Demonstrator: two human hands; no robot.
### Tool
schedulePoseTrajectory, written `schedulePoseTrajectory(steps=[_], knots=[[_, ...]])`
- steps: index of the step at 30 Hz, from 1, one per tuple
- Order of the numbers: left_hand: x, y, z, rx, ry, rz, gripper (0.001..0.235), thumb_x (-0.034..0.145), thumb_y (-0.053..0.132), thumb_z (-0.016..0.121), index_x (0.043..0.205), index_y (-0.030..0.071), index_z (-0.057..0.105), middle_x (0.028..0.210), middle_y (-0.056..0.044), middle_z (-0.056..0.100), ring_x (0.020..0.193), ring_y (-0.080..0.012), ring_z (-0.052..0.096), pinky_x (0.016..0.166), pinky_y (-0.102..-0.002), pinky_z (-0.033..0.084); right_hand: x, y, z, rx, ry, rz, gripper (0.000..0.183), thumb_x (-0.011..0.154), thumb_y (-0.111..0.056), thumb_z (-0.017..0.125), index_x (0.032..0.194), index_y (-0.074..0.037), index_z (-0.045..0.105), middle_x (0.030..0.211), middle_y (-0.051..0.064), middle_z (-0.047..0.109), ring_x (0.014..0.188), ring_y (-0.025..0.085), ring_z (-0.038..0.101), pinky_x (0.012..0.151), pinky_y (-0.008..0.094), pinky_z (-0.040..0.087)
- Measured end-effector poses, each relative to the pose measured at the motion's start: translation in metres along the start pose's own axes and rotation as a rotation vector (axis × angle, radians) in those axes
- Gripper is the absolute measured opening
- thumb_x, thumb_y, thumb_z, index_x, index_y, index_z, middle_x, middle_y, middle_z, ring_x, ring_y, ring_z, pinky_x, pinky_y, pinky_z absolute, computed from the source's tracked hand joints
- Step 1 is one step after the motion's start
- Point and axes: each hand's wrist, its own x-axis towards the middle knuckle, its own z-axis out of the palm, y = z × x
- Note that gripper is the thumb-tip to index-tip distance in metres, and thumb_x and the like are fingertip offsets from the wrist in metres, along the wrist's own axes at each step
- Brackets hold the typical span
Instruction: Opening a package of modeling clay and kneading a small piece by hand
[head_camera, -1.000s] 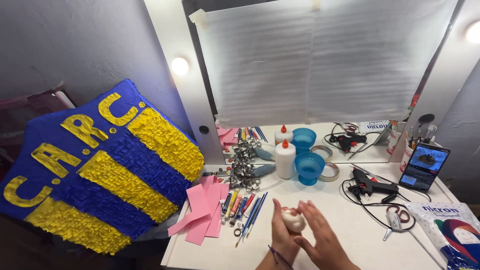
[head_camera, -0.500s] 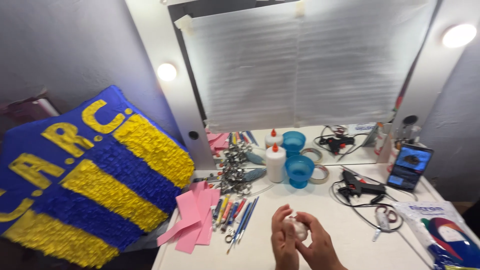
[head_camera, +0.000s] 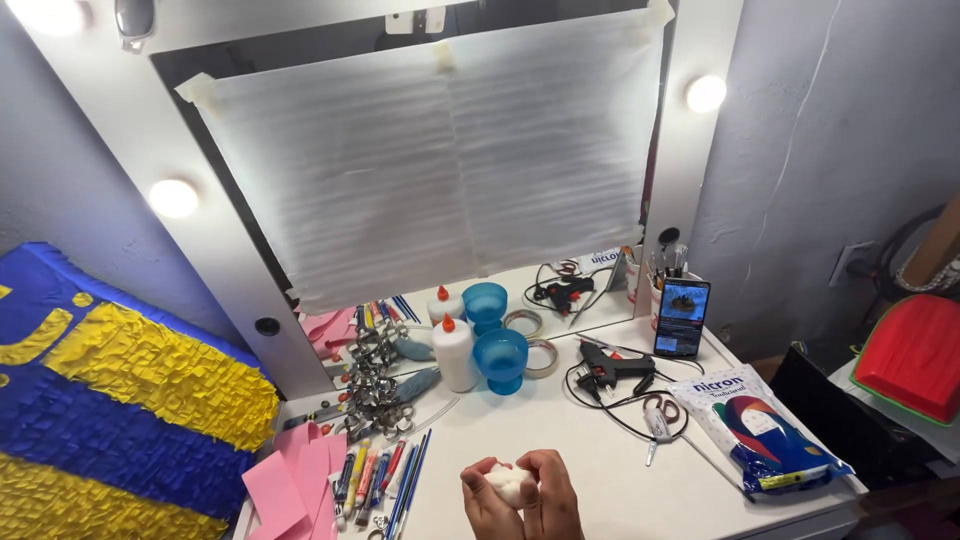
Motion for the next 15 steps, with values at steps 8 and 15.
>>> schedulePoseTrajectory(steps=[8,15], knots=[[0.011,0.008,-0.009,0.290,-0.257,0.108,0.070,0.096,0.064,0.045,0.061,0.003,0.045,0.063,-0.006,0.036,0.054,-0.0213,0.040,0.054,-0.038,0.034,0.022,-0.017,-0.005,-0.152,0.197,-0.401,0.065,0.106,-0.051,0.028,0.064,-0.009,0.053,0.056,0.003,0.047,0.048,0.018,0.042,0.046,0.033,0.031],[0.027,-0.007,-0.024,0.304,-0.421,0.192,0.067,0.093,0.055,0.056,0.052,0.005,0.042,0.048,-0.006,0.036,0.046,-0.0184,0.035,0.048,-0.036,0.026,0.043,-0.005,-0.029,0.010,-0.199,-0.624,0.049,0.104,-0.032,0.041,0.062,-0.009,0.038,0.054,0.006,0.033,0.042,0.023,0.032,0.045,0.040,0.022]])
